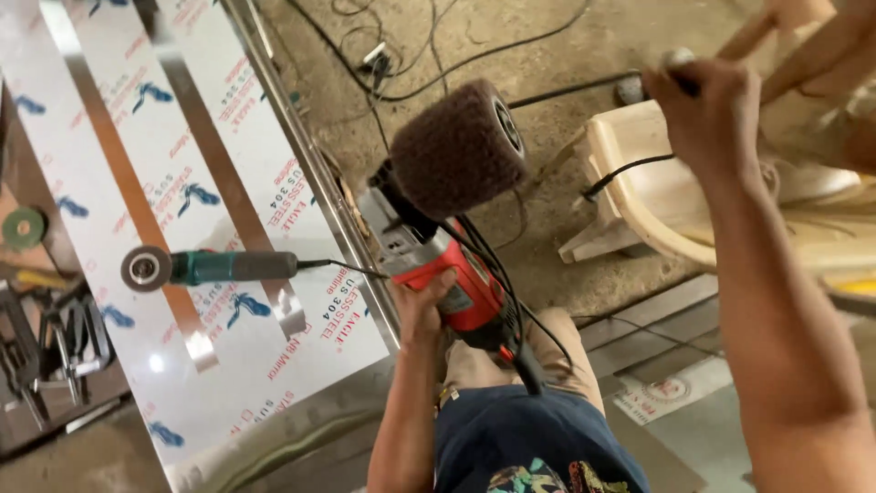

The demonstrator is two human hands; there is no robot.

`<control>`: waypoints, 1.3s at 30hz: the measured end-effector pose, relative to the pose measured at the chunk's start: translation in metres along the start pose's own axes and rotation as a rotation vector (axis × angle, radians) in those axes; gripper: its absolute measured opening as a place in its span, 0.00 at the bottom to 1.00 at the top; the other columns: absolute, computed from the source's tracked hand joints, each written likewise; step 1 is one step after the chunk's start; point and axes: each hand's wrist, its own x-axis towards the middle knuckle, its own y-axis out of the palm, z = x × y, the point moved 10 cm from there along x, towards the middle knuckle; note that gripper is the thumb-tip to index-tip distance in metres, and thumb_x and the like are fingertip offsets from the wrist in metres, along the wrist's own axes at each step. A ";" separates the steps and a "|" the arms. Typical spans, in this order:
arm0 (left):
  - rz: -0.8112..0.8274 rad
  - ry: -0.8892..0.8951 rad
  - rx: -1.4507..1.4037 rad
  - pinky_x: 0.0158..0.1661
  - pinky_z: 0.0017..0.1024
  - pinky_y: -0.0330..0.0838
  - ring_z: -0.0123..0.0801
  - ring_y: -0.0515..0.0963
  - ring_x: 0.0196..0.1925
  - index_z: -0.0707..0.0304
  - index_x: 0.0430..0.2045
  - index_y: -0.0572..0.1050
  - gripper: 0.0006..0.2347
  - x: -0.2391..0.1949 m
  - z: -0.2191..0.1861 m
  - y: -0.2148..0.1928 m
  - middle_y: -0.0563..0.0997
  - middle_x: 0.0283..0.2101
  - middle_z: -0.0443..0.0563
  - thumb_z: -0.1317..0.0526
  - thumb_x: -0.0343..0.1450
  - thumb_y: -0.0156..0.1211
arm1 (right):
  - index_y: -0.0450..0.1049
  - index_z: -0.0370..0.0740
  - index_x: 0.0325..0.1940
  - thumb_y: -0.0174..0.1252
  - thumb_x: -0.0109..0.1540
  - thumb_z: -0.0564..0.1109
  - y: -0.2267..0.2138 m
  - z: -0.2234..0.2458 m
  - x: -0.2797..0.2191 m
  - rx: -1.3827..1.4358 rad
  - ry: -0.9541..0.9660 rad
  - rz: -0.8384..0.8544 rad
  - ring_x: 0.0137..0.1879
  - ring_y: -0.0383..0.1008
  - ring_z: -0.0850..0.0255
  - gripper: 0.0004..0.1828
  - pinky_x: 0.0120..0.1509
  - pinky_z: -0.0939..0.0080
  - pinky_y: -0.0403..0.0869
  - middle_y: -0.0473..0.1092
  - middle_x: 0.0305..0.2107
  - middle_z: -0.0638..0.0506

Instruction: The person polishes the edges and surfaces of a stainless steel sheet using a power polisher.

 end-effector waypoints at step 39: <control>-0.373 0.676 0.396 0.69 0.49 0.71 0.41 0.76 0.59 0.64 0.65 0.69 0.32 0.216 -0.098 0.026 0.75 0.59 0.51 0.68 0.63 0.75 | 0.75 0.36 0.38 0.60 0.71 0.46 0.330 -0.287 0.319 0.830 0.558 0.479 0.24 0.57 0.68 0.12 0.28 0.62 0.56 0.61 0.21 0.57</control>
